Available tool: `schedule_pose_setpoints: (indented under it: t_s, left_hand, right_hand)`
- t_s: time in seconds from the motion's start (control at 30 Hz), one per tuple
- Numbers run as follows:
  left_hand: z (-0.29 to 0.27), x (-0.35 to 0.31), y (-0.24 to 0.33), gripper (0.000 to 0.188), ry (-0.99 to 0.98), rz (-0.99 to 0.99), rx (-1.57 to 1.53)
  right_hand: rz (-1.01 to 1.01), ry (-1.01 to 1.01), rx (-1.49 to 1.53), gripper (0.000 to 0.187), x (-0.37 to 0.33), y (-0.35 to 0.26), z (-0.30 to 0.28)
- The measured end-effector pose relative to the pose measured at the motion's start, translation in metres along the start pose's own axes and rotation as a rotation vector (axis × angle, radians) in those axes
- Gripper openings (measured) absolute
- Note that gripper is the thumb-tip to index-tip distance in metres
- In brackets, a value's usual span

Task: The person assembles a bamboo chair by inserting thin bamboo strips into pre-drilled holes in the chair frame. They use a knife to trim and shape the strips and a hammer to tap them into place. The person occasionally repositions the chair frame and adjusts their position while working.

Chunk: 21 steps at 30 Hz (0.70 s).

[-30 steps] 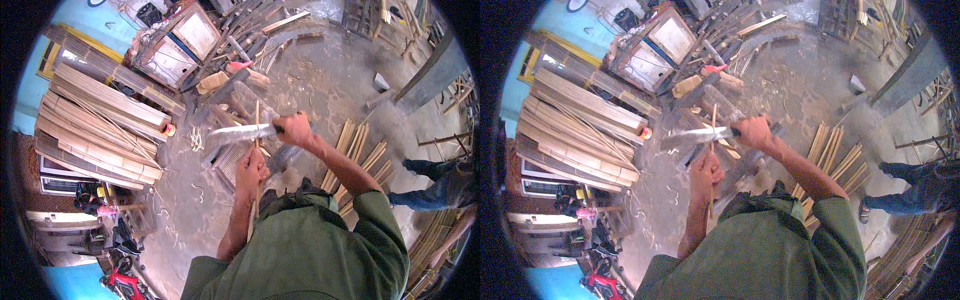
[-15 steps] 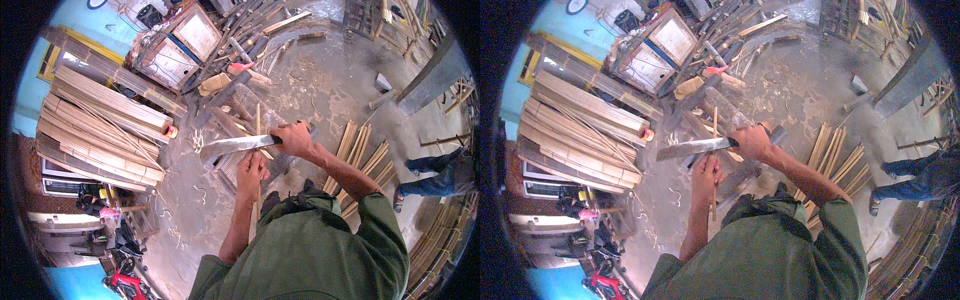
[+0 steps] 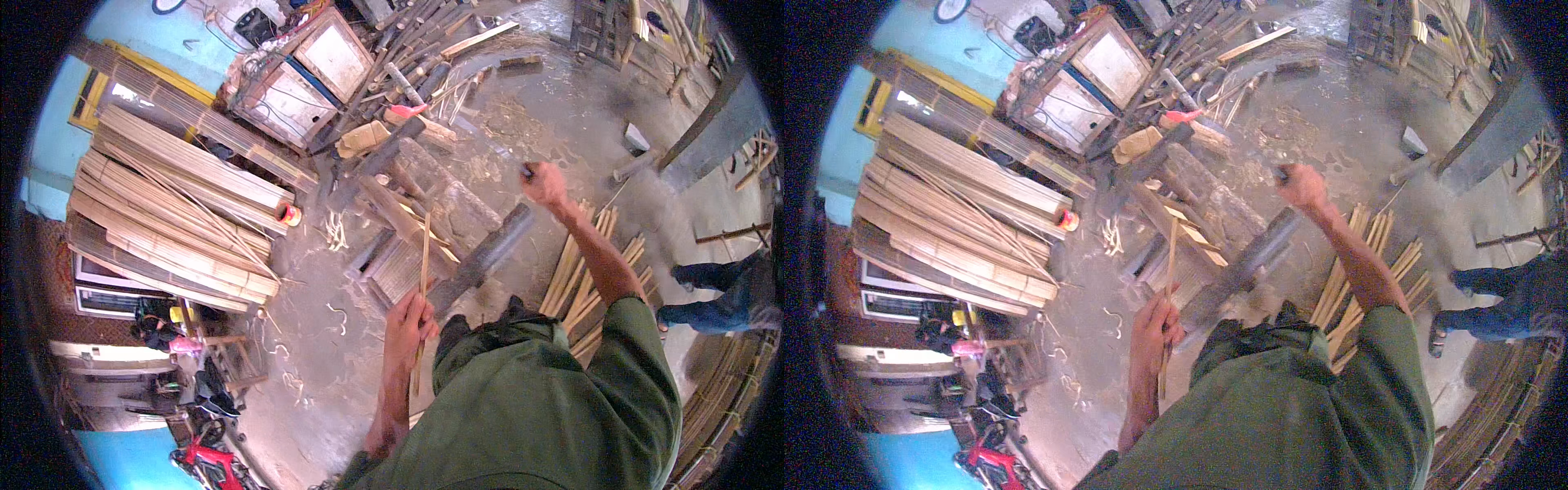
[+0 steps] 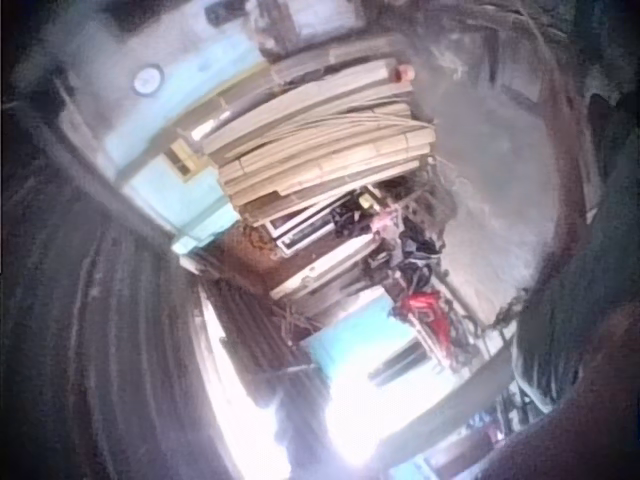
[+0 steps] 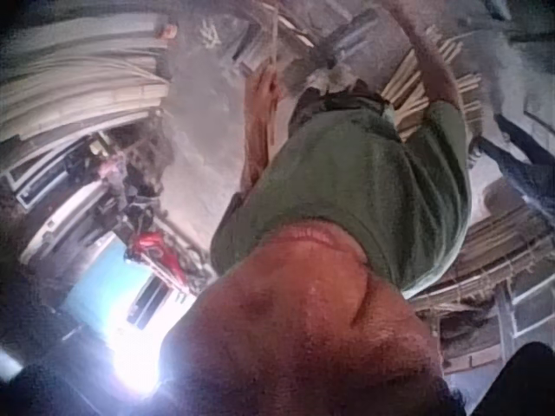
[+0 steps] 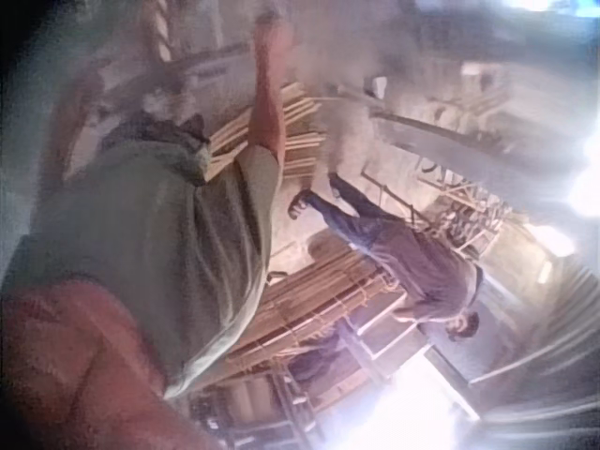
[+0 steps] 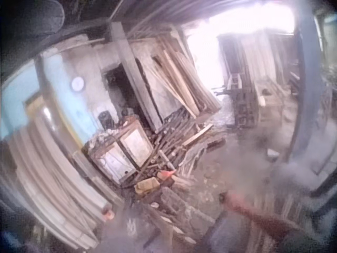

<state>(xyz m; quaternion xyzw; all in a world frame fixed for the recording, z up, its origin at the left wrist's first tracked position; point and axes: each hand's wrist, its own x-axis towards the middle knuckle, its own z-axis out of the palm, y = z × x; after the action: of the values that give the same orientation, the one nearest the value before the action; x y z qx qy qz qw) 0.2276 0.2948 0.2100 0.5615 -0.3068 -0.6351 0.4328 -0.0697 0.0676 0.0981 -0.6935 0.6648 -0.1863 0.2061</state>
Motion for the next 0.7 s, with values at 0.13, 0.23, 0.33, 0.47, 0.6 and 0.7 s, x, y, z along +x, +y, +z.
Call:
schedule_pose_setpoints:
  t_s: [0.13, 0.23, 0.33, 0.47, 0.6, 0.7]
  left_hand:
    - [0.022, 0.032, 0.002, 0.035, -0.047, 0.006, -0.065]
    - [0.031, 0.025, 0.013, 0.036, -0.152, 0.001, -0.122]
    - [0.014, -0.001, 0.029, 0.036, -0.172, -0.030, -0.175]
    - [-0.020, 0.016, -0.005, 0.034, -0.082, -0.138, -0.098]
    - [-0.011, 0.069, -0.048, 0.017, -0.330, -0.405, -0.311]
    - [0.000, 0.078, -0.049, 0.025, -0.462, -0.635, -0.772]
  right_hand:
    - [-0.374, -0.037, -0.029, 0.024, -0.039, -0.093, 0.008]
    - [-0.584, 0.011, 0.006, 0.021, -0.027, -0.082, 0.013]
    - [-0.132, -0.038, -0.188, 0.020, 0.013, -0.004, 0.018]
    - [-0.092, 0.139, -0.003, 0.024, 0.018, 0.025, -0.010]
    - [-0.451, 0.028, 0.225, 0.018, -0.046, -0.063, 0.025]
    - [-0.411, -0.313, 0.304, 0.015, -0.093, -0.061, 0.049]
